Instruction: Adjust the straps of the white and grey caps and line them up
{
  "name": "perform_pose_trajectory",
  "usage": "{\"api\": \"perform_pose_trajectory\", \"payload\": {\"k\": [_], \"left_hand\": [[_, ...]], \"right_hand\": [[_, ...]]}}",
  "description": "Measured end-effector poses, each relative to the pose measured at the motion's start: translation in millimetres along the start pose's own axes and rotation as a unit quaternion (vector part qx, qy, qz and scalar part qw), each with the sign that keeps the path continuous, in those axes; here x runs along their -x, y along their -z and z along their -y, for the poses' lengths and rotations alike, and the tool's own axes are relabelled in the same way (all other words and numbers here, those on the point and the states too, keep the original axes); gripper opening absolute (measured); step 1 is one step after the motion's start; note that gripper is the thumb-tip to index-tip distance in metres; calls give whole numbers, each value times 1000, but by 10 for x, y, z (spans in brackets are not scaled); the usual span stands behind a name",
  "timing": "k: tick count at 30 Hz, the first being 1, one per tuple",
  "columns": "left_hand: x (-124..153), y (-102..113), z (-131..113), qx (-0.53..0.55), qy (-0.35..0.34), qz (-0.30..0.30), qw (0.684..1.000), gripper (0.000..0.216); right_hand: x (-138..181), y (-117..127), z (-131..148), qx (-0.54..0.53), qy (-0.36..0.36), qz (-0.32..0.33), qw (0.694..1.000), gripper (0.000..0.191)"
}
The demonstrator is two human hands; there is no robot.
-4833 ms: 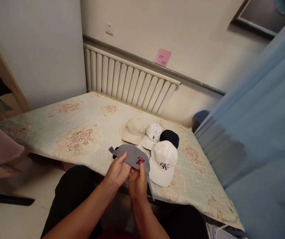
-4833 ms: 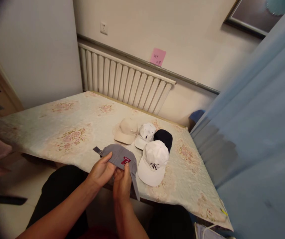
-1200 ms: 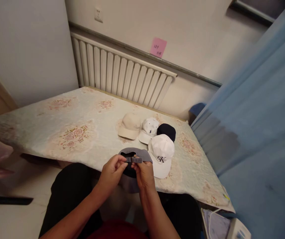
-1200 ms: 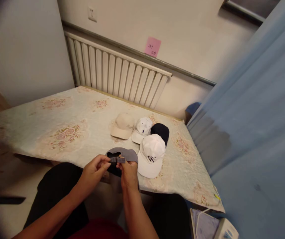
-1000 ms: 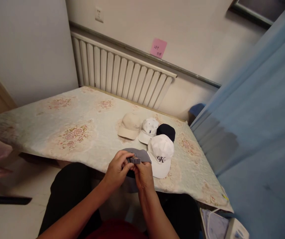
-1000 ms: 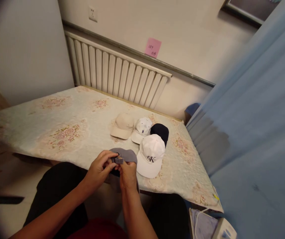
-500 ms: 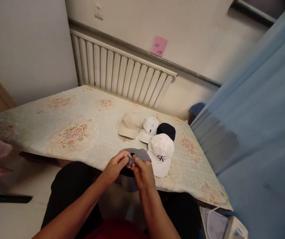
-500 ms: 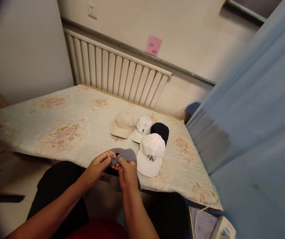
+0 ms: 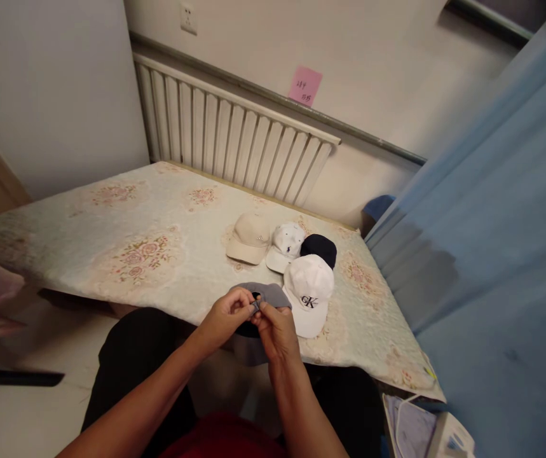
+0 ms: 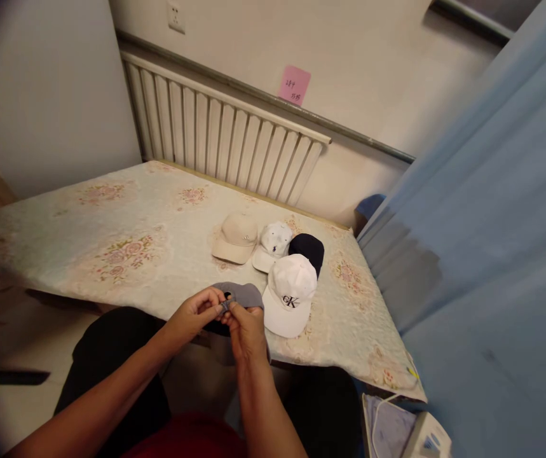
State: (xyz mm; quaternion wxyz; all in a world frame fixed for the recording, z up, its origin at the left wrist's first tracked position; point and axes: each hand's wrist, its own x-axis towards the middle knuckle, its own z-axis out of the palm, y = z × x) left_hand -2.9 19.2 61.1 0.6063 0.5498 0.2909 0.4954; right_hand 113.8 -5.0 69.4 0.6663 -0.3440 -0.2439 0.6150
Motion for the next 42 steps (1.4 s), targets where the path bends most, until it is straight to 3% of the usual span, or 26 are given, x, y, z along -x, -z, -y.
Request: {"api": "perform_pose_trajectory", "payload": {"k": [12,30,42], "left_hand": [[-30,16,86,-48,21,-4,999,20],[-41,21,-61,-82,83,23,993,17],[5,13,-161,-11,101,44,994,20]], "right_hand": [[10,4,-4,2,-5,21,1000,6],[4,29,-4,39,-30,22,999,14],[-13,55,-7,37,-25,40,998,16]]}}
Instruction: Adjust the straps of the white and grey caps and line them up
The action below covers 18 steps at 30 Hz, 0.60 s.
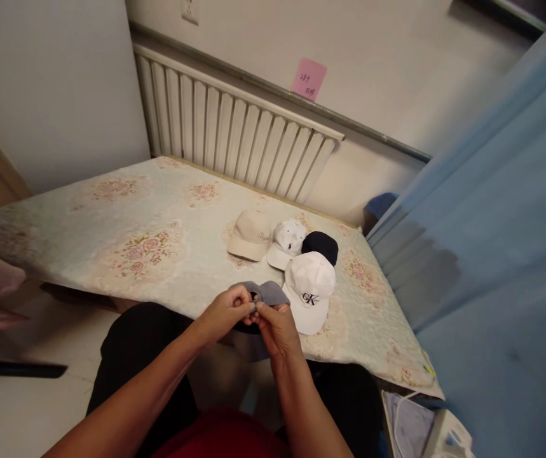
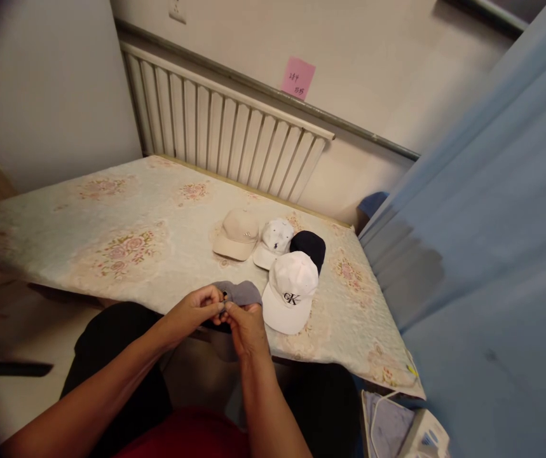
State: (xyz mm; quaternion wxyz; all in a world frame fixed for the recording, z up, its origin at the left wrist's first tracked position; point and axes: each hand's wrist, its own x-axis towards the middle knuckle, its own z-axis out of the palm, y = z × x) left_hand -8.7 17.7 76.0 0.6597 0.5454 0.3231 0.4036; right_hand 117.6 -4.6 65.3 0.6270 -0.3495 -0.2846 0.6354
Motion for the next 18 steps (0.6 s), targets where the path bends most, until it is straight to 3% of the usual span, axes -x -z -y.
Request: {"api": "perform_pose_trajectory", "payload": {"k": [11,18], "left_hand": [[38,27,53,-9,29,-17,999,22],[70,17,-7,54,72,-2,996,26]], "right_hand": [[9,25,-10,1,-4,4,1000,17],[10,38,-25,-18,6,1,1000,19]]}}
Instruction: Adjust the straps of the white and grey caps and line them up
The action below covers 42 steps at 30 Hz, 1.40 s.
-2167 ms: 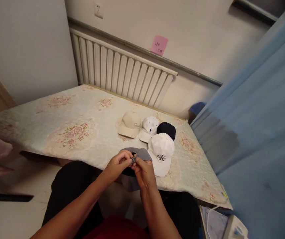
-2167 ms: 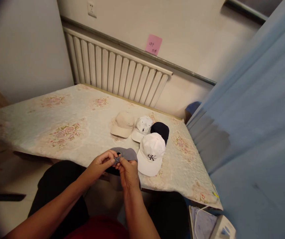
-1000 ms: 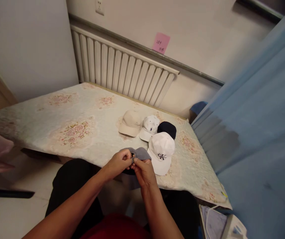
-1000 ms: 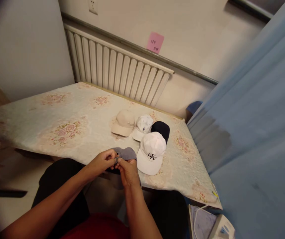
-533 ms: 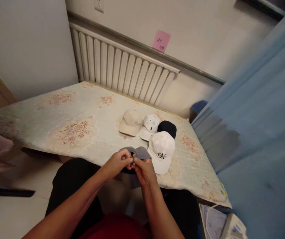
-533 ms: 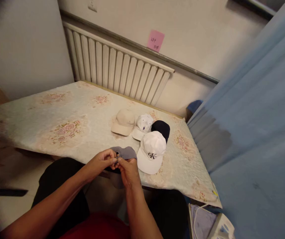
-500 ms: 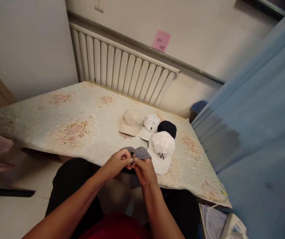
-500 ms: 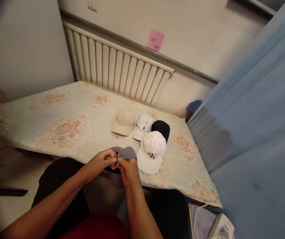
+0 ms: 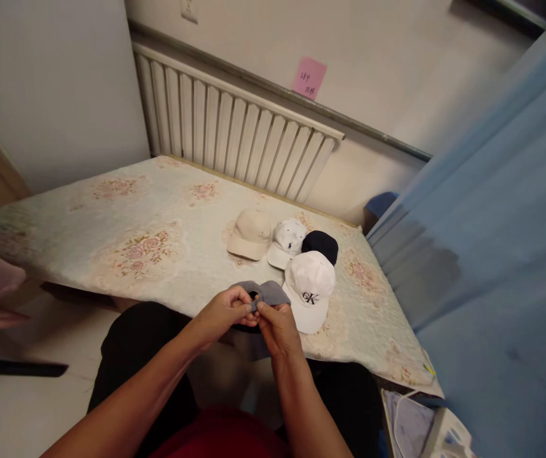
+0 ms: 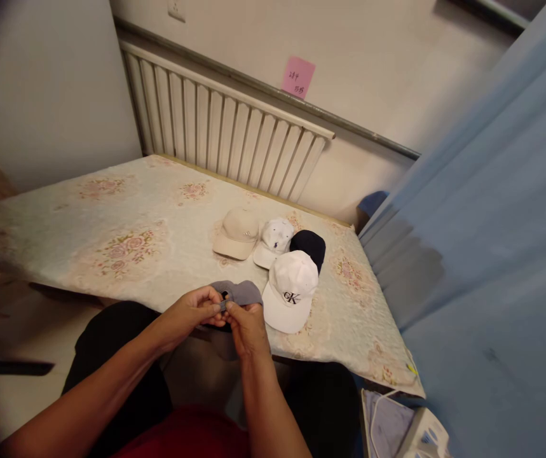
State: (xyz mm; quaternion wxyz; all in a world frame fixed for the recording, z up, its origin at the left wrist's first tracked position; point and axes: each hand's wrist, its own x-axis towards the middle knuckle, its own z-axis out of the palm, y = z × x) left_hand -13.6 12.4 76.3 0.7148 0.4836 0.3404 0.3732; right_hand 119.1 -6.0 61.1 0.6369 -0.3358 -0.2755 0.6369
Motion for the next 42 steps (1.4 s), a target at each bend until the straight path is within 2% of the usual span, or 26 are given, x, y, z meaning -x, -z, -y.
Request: {"api": "perform_pose_trajectory", "payload": {"k": [11,16,26,32,42], "left_hand": [[-19,-77,17,38,20,-67,997,28],[-12,-79,25,26,24,-69,997,27],[-6,-85,10,0,21,-66,998,19],[-5,-101,51,-2,9,-79,997,18],[34,-92,38,11,15,-53,998,23]], "right_hand": [[1,11,4,-11,7,15,1000,12],[7,11,13,3,5,12,1000,10],[32,-10,55,33,-28,-3,999,17],[25,-1,40,83,-24,-11,996,10],[36,27,57,85,-33,-3,996,8]]}}
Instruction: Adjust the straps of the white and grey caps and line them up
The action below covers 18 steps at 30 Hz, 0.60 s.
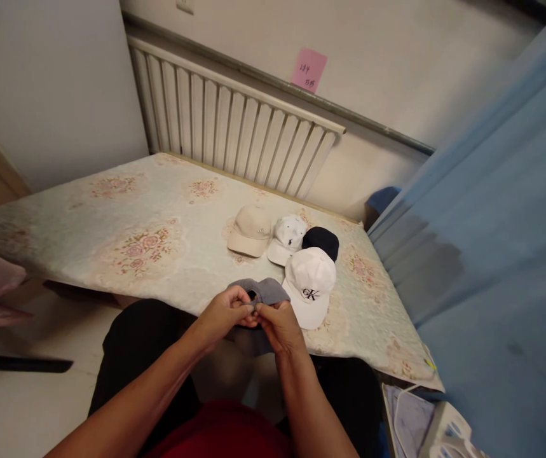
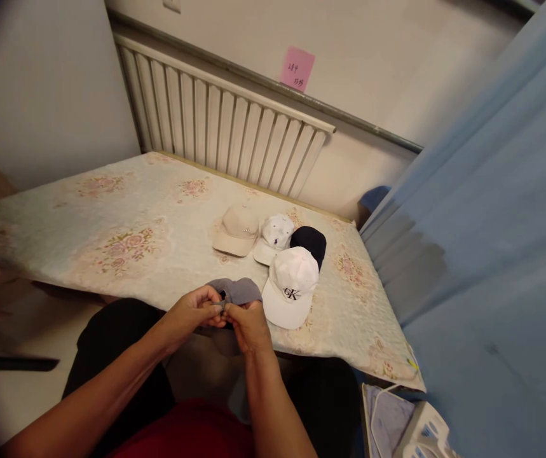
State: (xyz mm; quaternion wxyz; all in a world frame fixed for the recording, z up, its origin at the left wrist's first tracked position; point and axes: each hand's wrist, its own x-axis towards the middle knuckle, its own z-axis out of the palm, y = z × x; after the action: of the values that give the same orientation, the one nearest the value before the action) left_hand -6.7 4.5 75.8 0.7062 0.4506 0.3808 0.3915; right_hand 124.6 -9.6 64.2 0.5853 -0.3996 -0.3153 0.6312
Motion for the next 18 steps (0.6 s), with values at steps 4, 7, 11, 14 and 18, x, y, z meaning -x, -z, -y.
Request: {"api": "perform_pose_trajectory", "payload": {"k": [4,7,11,14,18], "left_hand": [[-27,17,37,-25,-9,1,1000,23],[-58,31,85,-45,-26,-5,999,22],[-86,37,135,-49,-38,-11,998,21],[-96,33,164,-50,-50,-20,997,21],[-100,41,179,-55,-61,-14,997,20]], "right_hand": [[-16,23,-18,-2,3,-8,1000,9],[-31,30,-25,-7,4,-8,1000,10],[-34,23,-8,-27,-1,-4,1000,14],[-27,17,3,-27,-3,2,1000,13],[-15,18,2,-16,-7,14,1000,11]]}}
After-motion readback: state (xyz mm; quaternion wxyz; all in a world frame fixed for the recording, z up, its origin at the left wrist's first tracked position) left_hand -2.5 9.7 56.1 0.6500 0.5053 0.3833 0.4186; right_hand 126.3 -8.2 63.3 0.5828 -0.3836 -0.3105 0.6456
